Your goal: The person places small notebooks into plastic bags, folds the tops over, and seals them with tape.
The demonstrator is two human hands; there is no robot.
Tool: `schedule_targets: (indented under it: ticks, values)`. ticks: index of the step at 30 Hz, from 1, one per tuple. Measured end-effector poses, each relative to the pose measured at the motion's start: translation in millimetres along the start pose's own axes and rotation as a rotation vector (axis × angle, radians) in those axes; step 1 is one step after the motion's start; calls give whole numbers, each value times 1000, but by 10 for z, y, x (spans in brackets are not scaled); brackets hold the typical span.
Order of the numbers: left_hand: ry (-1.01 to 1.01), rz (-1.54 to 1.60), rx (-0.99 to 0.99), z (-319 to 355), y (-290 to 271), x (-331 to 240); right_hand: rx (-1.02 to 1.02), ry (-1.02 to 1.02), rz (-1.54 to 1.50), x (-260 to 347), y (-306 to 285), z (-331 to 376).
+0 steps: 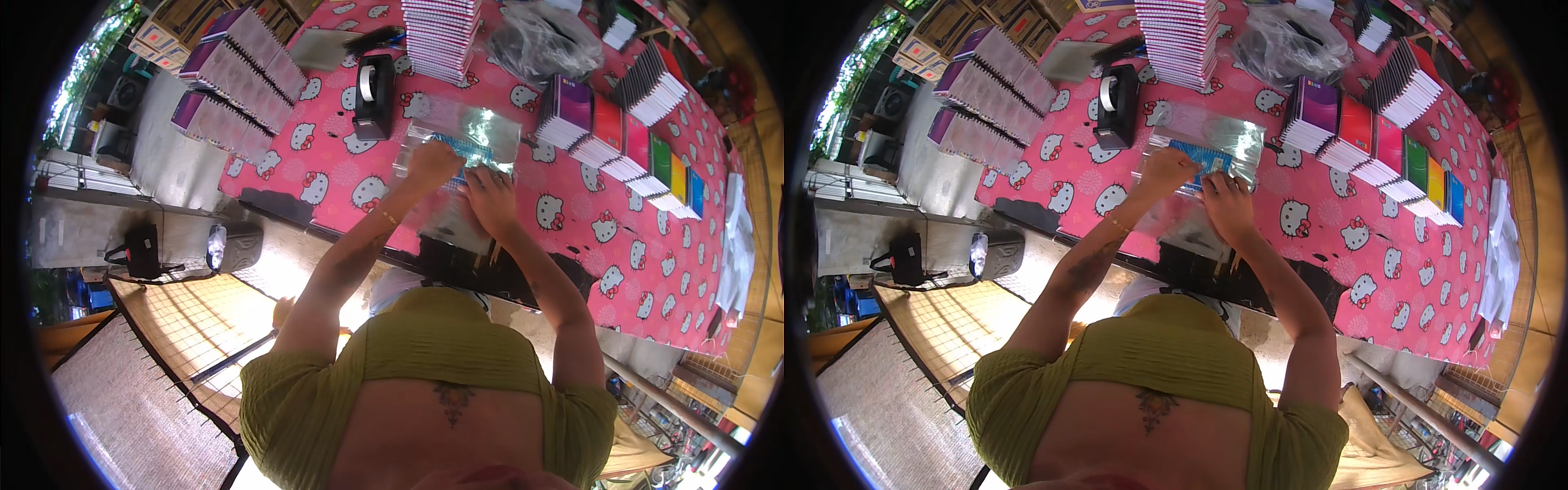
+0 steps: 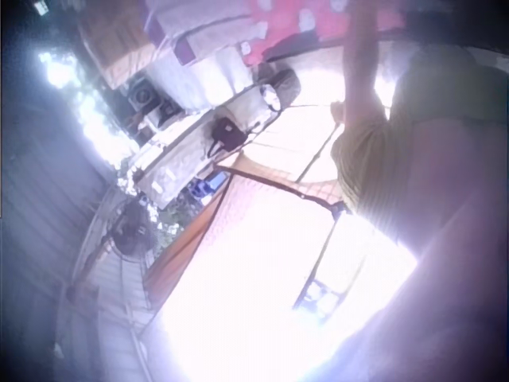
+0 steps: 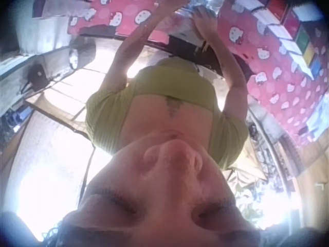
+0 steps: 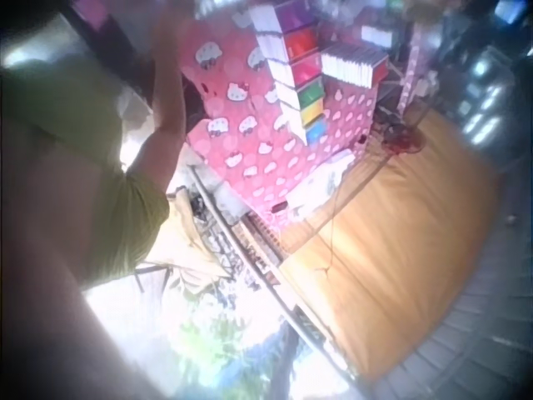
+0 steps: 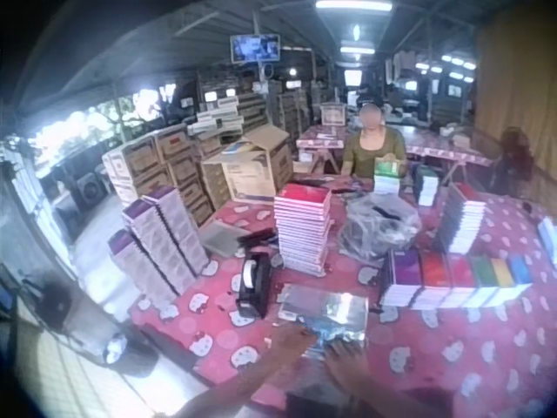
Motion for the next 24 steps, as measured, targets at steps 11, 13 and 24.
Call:
schedule_targets:
  ticks: [11,13,24]
  values:
    - [156,-390,-63,254,66,-56,21,88,61,-65,-139,-11]
    - [225,-359,-117,442,40,-76,58,87,16,-129,-57,-17]
    - [472,349,-261,684,-425,-64,381,749,-1224,-1409,409,-136]
Point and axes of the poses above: each hand's wrist, its own z-axis away from the middle knuckle, its own y-axis out of the palm, x = y × z, the point moved 10 cm from there along -z, towards the middle knuckle, and after that the axes turned 12 degrees about -y, right-handed, at the moved point
